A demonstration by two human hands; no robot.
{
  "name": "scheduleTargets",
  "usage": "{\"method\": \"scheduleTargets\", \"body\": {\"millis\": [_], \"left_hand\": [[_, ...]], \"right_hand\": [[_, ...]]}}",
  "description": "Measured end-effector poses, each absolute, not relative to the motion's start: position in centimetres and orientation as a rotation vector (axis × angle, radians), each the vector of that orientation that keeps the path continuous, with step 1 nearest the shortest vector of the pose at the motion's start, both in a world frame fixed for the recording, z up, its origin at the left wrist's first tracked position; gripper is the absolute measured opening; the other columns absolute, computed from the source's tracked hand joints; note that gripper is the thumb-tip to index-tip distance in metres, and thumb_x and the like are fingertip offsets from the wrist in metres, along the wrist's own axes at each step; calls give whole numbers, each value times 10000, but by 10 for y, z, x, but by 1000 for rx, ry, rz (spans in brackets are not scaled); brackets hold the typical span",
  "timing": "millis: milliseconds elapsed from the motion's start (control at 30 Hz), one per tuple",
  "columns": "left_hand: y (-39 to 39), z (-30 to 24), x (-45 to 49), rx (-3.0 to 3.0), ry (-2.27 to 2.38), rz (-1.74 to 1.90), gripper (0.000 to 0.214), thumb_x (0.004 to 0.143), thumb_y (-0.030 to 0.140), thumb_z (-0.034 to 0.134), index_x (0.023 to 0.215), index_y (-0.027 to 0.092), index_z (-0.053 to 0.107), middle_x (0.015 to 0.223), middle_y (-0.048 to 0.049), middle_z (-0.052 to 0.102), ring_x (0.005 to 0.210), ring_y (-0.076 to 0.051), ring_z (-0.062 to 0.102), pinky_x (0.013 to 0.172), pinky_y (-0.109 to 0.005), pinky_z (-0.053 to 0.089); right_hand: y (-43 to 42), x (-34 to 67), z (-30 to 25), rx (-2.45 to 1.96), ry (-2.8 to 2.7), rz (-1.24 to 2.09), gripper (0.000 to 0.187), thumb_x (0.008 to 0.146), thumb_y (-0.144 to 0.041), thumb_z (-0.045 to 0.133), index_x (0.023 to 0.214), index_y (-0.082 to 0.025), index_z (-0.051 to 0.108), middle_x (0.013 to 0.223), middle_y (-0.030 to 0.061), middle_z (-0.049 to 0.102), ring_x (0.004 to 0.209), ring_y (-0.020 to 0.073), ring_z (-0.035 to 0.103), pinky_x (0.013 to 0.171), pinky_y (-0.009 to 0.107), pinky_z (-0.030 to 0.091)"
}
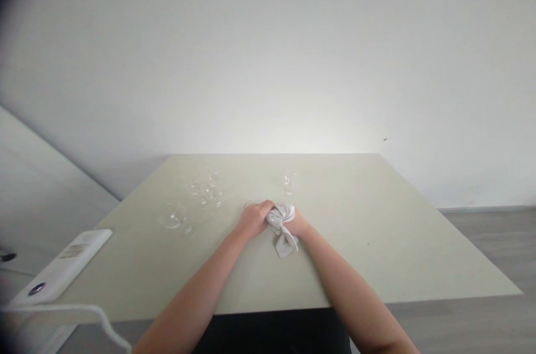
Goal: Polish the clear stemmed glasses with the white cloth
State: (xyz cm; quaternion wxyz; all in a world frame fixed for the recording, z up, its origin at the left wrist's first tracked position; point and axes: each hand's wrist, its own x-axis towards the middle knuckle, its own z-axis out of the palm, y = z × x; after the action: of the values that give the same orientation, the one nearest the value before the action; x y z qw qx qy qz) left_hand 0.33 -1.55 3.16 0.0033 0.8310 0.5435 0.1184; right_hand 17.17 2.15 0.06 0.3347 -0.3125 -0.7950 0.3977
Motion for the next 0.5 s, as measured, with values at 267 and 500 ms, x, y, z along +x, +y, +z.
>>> {"method": "scheduleTargets", "body": {"millis": [267,500], "left_hand": [[-16,32,3,2619,1694,363,260,840,112,482,1072,209,546,1050,-44,661,885,-193,637,752,-274,447],[-16,32,3,2637,1687,361,249,840,112,484,1063,205,548,1037,-51,663,876,-199,641,733,-276,446]], "right_hand": [[19,172,3,-817,-2046,1088,260,776,-361,596,603,-173,549,573,-9,458,609,128,409,571,246,410],[19,171,6,-791,-2053,1101,274,777,-382,590,611,-167,556,596,-10,492,631,126,448,628,251,444]]}}
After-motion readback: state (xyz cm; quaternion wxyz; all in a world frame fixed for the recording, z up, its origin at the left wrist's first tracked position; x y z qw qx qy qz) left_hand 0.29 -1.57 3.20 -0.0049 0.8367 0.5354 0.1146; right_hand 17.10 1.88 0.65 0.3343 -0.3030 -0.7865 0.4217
